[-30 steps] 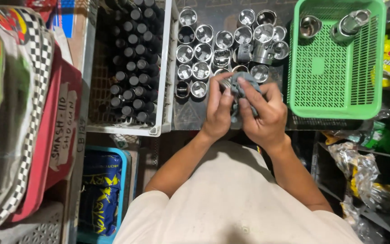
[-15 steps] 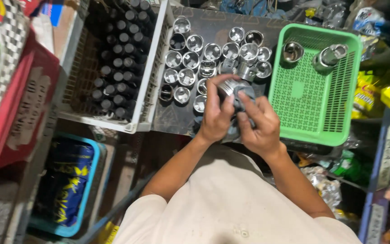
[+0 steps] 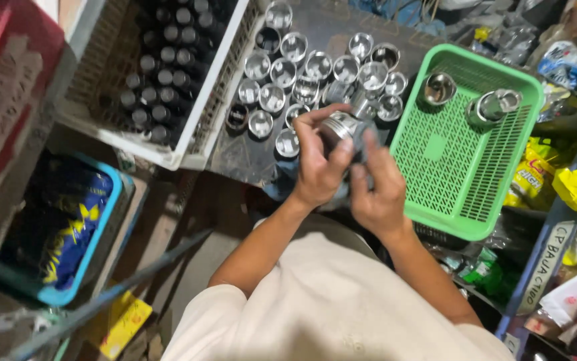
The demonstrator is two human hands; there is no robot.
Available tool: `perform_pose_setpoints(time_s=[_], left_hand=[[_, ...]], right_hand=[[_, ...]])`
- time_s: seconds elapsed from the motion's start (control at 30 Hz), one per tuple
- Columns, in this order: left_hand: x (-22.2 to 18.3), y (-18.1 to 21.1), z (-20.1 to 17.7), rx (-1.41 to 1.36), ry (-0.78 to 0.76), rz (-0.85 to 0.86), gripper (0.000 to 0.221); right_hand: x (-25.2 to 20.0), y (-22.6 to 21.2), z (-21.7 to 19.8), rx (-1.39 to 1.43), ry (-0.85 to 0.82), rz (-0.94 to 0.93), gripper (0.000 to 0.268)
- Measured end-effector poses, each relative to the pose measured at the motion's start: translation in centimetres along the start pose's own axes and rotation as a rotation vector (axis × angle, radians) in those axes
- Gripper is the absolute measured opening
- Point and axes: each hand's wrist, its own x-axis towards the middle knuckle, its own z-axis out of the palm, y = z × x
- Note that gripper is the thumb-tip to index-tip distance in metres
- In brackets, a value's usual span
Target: Clean and inspect motorcycle engine pistons using a cloth.
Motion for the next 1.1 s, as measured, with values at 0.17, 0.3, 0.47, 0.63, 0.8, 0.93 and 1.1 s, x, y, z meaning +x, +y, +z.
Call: perform_pose_setpoints(time_s=[0.17, 0.3, 0.47, 0.63, 0.8, 0.93, 1.1], left_hand=[[1.0, -0.4, -0.6, 0.025, -0.107, 0.004, 0.054], [2.6, -0.4, -3.4, -0.022, -0.12, 0.019, 0.062], [4.9, 1.4, -7.1, -0.249, -0.135, -0.138, 0.062], [5.8, 2.1, -9.4, -0.446, -0.204, -0.27, 0.067], [5.7, 1.6, -10.3, -0.393, -0.312, -0.262, 0.072], [5.4, 2.5, -9.2, -0.402, -0.309, -0.269, 0.074], [5.0, 2.3, -7.6, -0.374, -0.207, -0.163, 0.08]], right_hand=[[0.8, 0.2, 0.6, -0.032, 0.076, 0.069, 0.042], [1.5, -0.9, 2.8, -0.044, 0.137, 0.13, 0.04], [1.1, -2.0, 5.0, -0.02, 0.158, 0.199, 0.028], [3.2, -3.7, 5.0, 0.022, 0.204, 0.302, 0.018], [5.5, -5.5, 4.6, -0.001, 0.173, 0.259, 0.016], [5.4, -4.5, 5.1, 0.021, 0.23, 0.255, 0.015], [4.0, -4.2, 4.8, 0.051, 0.157, 0.241, 0.013]])
